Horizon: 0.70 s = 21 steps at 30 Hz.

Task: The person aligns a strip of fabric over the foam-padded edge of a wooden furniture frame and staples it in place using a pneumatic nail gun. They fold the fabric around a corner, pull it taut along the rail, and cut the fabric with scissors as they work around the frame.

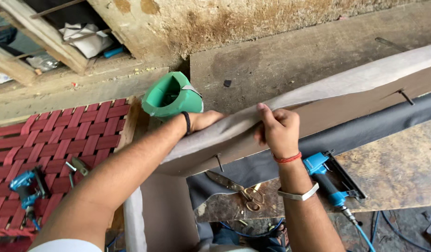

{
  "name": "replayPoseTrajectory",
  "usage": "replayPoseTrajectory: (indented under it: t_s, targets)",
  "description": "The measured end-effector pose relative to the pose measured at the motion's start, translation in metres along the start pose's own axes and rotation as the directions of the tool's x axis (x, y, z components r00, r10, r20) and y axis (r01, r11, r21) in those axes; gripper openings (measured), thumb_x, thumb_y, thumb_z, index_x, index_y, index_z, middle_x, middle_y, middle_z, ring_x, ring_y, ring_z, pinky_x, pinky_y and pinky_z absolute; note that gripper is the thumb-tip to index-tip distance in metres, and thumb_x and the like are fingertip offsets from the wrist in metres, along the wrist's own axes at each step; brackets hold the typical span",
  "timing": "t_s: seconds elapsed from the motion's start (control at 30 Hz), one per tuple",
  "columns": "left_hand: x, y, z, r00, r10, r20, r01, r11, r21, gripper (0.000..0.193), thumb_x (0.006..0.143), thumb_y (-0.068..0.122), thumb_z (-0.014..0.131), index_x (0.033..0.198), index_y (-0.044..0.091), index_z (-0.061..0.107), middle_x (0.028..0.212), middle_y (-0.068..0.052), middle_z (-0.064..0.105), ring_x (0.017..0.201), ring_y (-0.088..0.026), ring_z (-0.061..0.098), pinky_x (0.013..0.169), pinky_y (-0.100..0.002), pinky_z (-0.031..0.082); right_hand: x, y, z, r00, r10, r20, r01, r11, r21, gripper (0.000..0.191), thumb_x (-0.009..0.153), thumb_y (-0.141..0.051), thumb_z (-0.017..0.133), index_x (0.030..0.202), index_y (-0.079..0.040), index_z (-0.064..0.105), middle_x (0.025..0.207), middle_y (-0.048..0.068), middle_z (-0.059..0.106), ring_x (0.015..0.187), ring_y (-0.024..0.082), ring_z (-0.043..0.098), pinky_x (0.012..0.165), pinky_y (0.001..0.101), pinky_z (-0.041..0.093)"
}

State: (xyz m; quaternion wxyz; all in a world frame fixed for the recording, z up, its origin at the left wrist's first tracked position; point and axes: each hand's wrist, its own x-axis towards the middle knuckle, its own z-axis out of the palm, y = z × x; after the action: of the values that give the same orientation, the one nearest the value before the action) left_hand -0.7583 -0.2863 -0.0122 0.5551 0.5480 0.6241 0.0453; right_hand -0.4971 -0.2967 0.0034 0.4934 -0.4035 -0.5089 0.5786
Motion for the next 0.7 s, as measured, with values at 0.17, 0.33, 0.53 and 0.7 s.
replayPoseTrajectory:
  t_s: [0.17,0.33,0.53,0.7]
  targets:
    - [-0.004,0.02,0.017,0.992,0.109,0.07,-0.117,0.986,0.119,0.068,0.101,0.056,0.025,0.155,0.02,0.043,0.158,-0.009,0.048,0.146,-0.026,0.043,0.12,-0.04,0.032,-0.011,0.042,-0.007,0.966,-0.215,-0.141,0.253,0.896,0.364,0.046,0.098,-0.012,0.068,0.055,-0.003,0.052,0.049,0.006,0.052,0.035,0.013,0.047,0.032,0.0285,0.035]
    - [-0.014,0.05,0.034,0.879,0.448,0.165,-0.477,0.833,0.279,0.079,0.101,0.061,0.018,0.165,0.018,0.002,0.172,-0.014,0.01,0.155,-0.032,0.014,0.124,-0.045,0.017,-0.01,0.07,-0.005,0.899,-0.402,-0.172,0.419,0.68,0.602,0.037,0.093,-0.009,0.07,0.061,0.002,0.056,0.052,0.008,0.053,0.039,0.011,0.046,0.036,0.0252,0.033]
    - [-0.034,0.073,0.059,0.681,0.731,0.038,-0.631,0.561,0.536,0.075,0.11,0.05,0.037,0.165,0.008,0.008,0.171,-0.024,0.021,0.157,-0.034,0.024,0.126,-0.044,0.027,-0.02,0.079,-0.022,0.907,-0.409,-0.1,0.39,0.725,0.568,0.036,0.091,-0.01,0.073,0.06,0.001,0.056,0.053,0.007,0.055,0.039,0.01,0.045,0.037,0.0232,0.031]
    - [-0.045,0.087,0.066,0.97,0.228,-0.08,-0.127,0.762,0.635,0.08,0.102,0.049,0.048,0.162,0.007,0.016,0.11,-0.026,0.074,0.101,-0.037,0.076,0.091,-0.045,0.06,-0.033,0.093,-0.023,0.976,-0.21,-0.05,0.204,0.82,0.534,0.034,0.093,-0.012,0.071,0.064,0.002,0.06,0.05,0.005,0.053,0.035,0.011,0.044,0.032,0.0255,0.032]
